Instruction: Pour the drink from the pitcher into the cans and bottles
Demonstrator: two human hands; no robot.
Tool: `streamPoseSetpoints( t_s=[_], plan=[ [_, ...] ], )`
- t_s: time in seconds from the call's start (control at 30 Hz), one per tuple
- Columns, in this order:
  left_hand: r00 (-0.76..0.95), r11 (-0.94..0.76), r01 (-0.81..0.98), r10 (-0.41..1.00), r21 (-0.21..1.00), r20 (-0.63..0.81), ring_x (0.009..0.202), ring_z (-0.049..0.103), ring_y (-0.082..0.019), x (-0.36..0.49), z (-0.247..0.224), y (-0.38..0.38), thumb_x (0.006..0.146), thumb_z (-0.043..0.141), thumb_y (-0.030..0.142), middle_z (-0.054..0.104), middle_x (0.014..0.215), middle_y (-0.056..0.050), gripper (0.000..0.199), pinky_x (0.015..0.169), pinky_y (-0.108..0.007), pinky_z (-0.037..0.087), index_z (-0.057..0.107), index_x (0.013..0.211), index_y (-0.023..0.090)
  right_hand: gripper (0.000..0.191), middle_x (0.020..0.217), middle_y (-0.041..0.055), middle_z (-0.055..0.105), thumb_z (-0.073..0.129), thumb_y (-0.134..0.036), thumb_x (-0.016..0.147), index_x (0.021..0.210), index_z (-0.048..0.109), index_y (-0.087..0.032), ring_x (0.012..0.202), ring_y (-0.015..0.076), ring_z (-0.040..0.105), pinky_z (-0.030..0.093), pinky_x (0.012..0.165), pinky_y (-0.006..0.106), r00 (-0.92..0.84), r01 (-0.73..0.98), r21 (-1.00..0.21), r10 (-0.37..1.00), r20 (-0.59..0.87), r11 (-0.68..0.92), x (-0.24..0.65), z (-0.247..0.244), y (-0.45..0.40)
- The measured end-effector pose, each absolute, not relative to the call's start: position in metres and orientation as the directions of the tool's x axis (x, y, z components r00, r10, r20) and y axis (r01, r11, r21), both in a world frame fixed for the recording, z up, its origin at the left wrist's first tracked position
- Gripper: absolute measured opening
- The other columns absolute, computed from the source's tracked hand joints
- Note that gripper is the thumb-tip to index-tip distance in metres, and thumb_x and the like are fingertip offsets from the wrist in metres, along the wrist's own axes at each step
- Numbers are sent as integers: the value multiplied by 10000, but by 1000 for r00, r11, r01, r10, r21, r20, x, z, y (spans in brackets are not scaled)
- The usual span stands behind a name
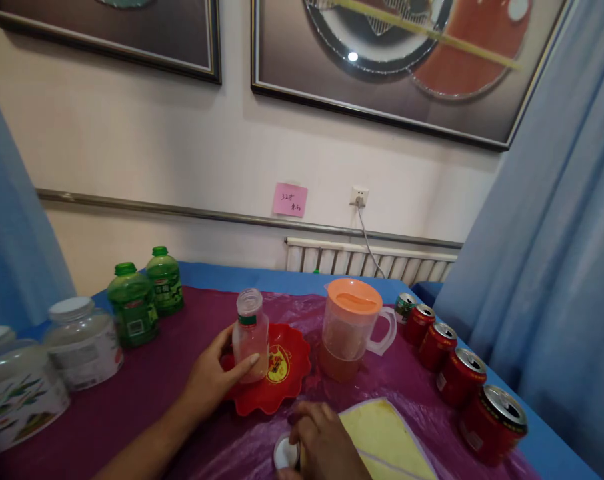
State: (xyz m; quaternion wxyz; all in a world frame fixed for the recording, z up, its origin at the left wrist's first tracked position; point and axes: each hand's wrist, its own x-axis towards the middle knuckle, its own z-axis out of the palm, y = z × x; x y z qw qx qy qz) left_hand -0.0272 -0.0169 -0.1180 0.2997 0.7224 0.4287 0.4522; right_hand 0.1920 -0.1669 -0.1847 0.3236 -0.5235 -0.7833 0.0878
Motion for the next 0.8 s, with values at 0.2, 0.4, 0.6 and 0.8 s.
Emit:
streamPoseSetpoints(
  t_s=[0.2, 0.4, 0.6, 0.8],
  plan=[
    [256, -427, 327, 899, 843, 356, 1042, 715, -303, -27, -119, -18, 711, 743, 480, 731, 1215, -114, 674, 927, -474, 582, 584, 1295, 182, 479, 1349, 138, 566, 705, -344, 842, 1290, 559, -257, 1251, 350, 538, 440, 1015, 527, 132, 865, -393, 613, 779, 312, 262, -160, -187],
    [276, -428, 309, 895, 849, 351, 1111, 698, -317, -24, -127, -15, 671, 775, 445, 714, 1254, -129, 709, 938, -459, 581, 598, 1304, 179, 639, 1267, 147, 590, 674, -603, 812, 1270, 519, -186, 1168, 308, 572, 463, 986, 467, 639, 586, -789, 494, 590, 185, 323, -117, -155],
    [280, -436, 273, 889, 858, 363, 1151, 680, -326, -27, -133, -11, 667, 787, 440, 693, 1293, -149, 731, 977, -476, 558, 596, 1318, 169, 517, 749, 30, 652, 669, -711, 766, 785, 630, -196, 721, 208, 599, 498, 690, 312, 595, 279, -936, 727, 344, 214, 326, -116, -118],
    [290, -419, 270, 894, 867, 341, 1196, 656, -328, -26, -134, -12, 653, 797, 392, 695, 1295, -134, 718, 1031, -496, 520, 604, 1314, 190, 577, 511, -72, 379, 674, -751, 727, 608, 440, -238, 450, 113, 358, 348, 440, 254, 600, 69, -968, 765, 235, 243, 317, -105, -100]
  ],
)
